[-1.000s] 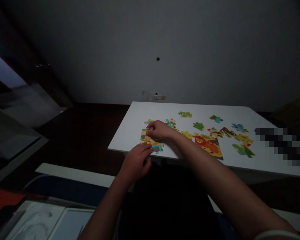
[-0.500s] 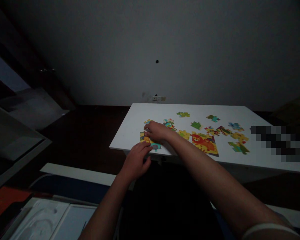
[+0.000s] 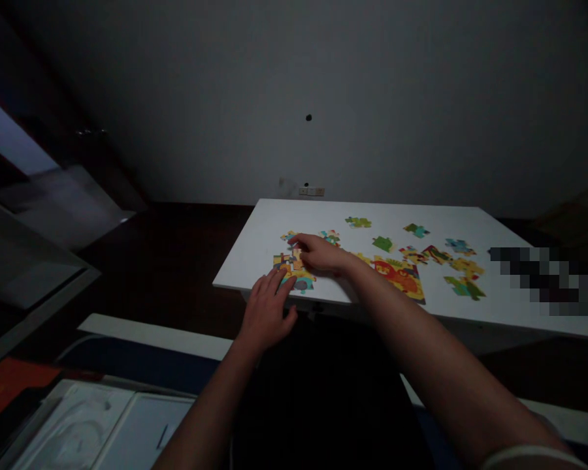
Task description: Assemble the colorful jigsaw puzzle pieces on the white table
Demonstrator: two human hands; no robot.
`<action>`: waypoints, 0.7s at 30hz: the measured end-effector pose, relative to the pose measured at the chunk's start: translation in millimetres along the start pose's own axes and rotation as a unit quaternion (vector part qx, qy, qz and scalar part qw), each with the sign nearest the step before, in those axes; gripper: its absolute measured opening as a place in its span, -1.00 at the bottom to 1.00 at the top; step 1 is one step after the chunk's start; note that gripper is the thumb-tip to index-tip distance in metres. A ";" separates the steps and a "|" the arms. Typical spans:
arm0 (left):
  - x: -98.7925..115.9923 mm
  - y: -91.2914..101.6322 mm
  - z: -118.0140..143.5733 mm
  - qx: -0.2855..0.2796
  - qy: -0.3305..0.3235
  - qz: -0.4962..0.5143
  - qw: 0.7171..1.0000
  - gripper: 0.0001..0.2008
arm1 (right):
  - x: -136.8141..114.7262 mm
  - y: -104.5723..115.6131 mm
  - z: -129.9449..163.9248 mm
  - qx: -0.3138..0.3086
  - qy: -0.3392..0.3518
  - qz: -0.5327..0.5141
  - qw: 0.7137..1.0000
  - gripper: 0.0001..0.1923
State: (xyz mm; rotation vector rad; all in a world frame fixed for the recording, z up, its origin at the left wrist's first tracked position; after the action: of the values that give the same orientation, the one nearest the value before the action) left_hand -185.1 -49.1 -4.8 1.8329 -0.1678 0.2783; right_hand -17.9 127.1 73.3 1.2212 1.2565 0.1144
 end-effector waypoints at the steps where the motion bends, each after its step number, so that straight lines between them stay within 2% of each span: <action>1: -0.1 -0.9 0.2 0.003 -0.001 -0.001 1.000 -0.28 | 0.4 0.9 -1.5 -0.009 0.008 0.000 1.000 -0.31; 5: -0.5 -4.7 0.8 0.025 0.002 0.001 1.000 -0.30 | -1.9 5.3 -4.9 -0.053 0.025 0.037 0.998 -0.40; 9: 0.2 -7.4 0.8 0.037 0.005 0.006 0.999 -0.31 | -7.9 8.2 -4.8 -0.066 0.031 0.074 0.995 -0.46; 14: 1.9 -5.1 0.0 0.018 0.010 0.011 1.000 -0.34 | -14.9 4.8 -1.9 -0.088 0.044 0.132 0.986 -0.57; 21: 3.8 -4.6 -0.9 -0.004 0.023 0.021 1.000 -0.34 | -28.7 0.9 11.0 -0.083 0.039 0.211 0.973 -0.71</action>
State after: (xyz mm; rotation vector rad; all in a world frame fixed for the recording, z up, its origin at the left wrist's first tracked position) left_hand -180.4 -46.9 -7.8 1.8154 -0.1753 0.3489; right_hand -20.2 101.8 90.7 1.3312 1.0131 0.5719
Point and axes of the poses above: each hand's wrist, its own z-axis away from the middle knuckle, its own y-axis out of the back of the hand, x = y × z, the point moved 2 cm from there along -z, towards the middle knuckle, and after that the axes turned 15 degrees about y, right-handed, at the moved point
